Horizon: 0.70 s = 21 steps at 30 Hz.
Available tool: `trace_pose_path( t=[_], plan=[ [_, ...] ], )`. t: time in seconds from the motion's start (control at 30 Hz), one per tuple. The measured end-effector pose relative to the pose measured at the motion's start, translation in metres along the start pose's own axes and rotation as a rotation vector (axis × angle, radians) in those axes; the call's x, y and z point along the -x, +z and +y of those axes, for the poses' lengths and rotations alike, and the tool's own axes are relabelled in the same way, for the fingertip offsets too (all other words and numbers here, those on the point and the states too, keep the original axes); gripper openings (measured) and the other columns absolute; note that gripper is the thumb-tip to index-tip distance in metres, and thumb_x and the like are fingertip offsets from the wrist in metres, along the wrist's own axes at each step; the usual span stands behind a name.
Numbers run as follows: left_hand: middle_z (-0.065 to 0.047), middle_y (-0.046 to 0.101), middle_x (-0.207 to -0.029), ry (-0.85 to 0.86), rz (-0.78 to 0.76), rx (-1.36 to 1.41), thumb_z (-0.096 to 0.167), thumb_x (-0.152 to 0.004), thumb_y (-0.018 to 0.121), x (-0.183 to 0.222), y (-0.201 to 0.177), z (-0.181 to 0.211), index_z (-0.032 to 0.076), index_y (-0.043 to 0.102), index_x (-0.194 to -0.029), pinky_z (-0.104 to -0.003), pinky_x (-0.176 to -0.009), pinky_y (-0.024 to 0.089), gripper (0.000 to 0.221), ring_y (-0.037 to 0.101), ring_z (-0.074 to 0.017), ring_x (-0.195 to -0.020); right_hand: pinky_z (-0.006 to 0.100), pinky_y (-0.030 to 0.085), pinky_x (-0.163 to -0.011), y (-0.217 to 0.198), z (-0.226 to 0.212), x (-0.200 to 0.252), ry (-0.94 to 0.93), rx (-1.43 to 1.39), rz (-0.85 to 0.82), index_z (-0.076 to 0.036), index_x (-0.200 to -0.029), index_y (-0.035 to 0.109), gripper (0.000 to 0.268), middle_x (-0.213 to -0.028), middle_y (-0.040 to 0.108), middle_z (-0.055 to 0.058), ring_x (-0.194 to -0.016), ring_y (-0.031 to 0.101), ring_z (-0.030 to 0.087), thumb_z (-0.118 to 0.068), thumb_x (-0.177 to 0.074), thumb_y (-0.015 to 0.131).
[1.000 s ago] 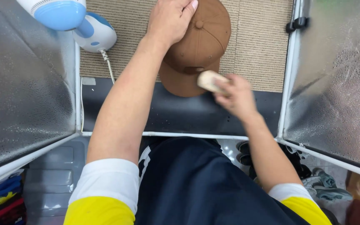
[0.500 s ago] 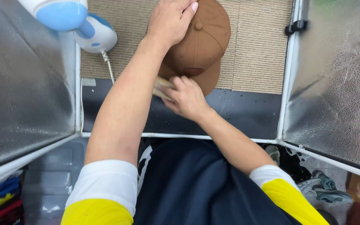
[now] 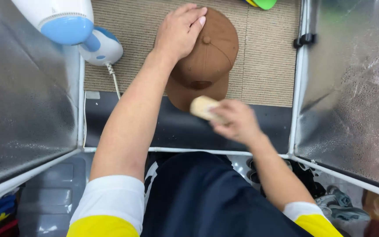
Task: Cleaning a brown cap with a brush and then using a handheld steamer to remove wrinkles and shape it.
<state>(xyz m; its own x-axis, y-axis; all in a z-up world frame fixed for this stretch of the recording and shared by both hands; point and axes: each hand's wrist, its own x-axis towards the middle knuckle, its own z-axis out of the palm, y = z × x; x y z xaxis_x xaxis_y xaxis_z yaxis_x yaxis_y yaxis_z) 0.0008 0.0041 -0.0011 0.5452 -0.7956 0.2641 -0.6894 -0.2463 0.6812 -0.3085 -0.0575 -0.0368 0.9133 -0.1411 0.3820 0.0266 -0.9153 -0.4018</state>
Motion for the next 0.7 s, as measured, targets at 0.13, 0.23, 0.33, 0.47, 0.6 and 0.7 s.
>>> trace_pose_path(
  t=[0.13, 0.23, 0.33, 0.47, 0.6, 0.7],
  plan=[
    [-0.006, 0.070, -0.132, 0.108, 0.083, 0.018, 0.030, -0.104, 0.055, 0.002, 0.001, 0.001, 0.012, 0.073, -0.128, -0.047, -0.098, 0.048, 0.035, 0.064, -0.0351, -0.115, 0.045, 0.050, -0.069, 0.068, -0.063, -0.052, -0.180, 0.067, -0.031, -0.019, -0.129, 0.067, 0.035, -0.115, 0.060, 0.013, -0.081, 0.056, 0.032, -0.034, -0.098, 0.073],
    [-0.008, 0.070, -0.132, 0.150, 0.077, 0.001, 0.030, -0.106, 0.053, 0.000, 0.001, -0.001, 0.011, 0.072, -0.130, -0.046, -0.098, 0.047, 0.037, 0.064, -0.0348, -0.118, 0.044, 0.048, -0.072, 0.070, -0.048, -0.065, -0.249, 0.037, -0.036, -0.021, -0.129, 0.069, 0.037, -0.117, 0.061, 0.010, -0.082, 0.055, 0.031, -0.031, -0.095, 0.078],
    [-0.007, 0.070, -0.131, 0.147, 0.088, 0.036, 0.028, -0.105, 0.056, 0.000, 0.005, -0.005, 0.011, 0.074, -0.128, -0.041, -0.101, 0.047, 0.034, 0.065, -0.0306, -0.118, 0.045, 0.050, -0.082, 0.027, 0.021, -0.022, -0.178, -0.129, -0.094, -0.015, -0.126, 0.073, 0.033, -0.109, 0.067, 0.011, -0.094, 0.066, 0.032, -0.026, -0.096, 0.080],
    [-0.009, 0.067, -0.136, 0.081, 0.051, -0.046, 0.036, -0.105, 0.050, 0.000, -0.001, -0.007, 0.014, 0.073, -0.131, -0.046, -0.107, 0.041, 0.041, 0.057, -0.0292, -0.128, 0.045, 0.051, -0.091, -0.001, 0.105, 0.044, 0.124, 0.068, -0.010, -0.014, -0.124, 0.073, 0.031, -0.126, 0.066, 0.016, -0.106, 0.065, 0.035, -0.022, -0.095, 0.081],
    [-0.009, 0.069, -0.131, 0.095, 0.048, -0.014, 0.034, -0.104, 0.051, -0.006, 0.002, -0.006, 0.015, 0.073, -0.128, -0.048, -0.097, 0.043, 0.037, 0.059, -0.0319, -0.121, 0.044, 0.051, -0.094, -0.002, 0.042, 0.021, 0.145, 0.135, 0.160, -0.012, -0.118, 0.076, 0.031, -0.121, 0.066, 0.017, -0.108, 0.065, 0.035, -0.028, -0.093, 0.082],
    [-0.010, 0.064, -0.141, 0.057, 0.010, 0.002, 0.038, -0.106, 0.049, -0.002, 0.010, -0.008, 0.015, 0.071, -0.134, -0.046, -0.110, 0.036, 0.042, 0.053, -0.0263, -0.134, 0.044, 0.049, -0.086, 0.022, -0.028, -0.011, -0.073, -0.027, -0.040, -0.016, -0.119, 0.072, 0.033, -0.125, 0.066, 0.012, -0.100, 0.062, 0.032, -0.033, -0.092, 0.080]
  ],
)
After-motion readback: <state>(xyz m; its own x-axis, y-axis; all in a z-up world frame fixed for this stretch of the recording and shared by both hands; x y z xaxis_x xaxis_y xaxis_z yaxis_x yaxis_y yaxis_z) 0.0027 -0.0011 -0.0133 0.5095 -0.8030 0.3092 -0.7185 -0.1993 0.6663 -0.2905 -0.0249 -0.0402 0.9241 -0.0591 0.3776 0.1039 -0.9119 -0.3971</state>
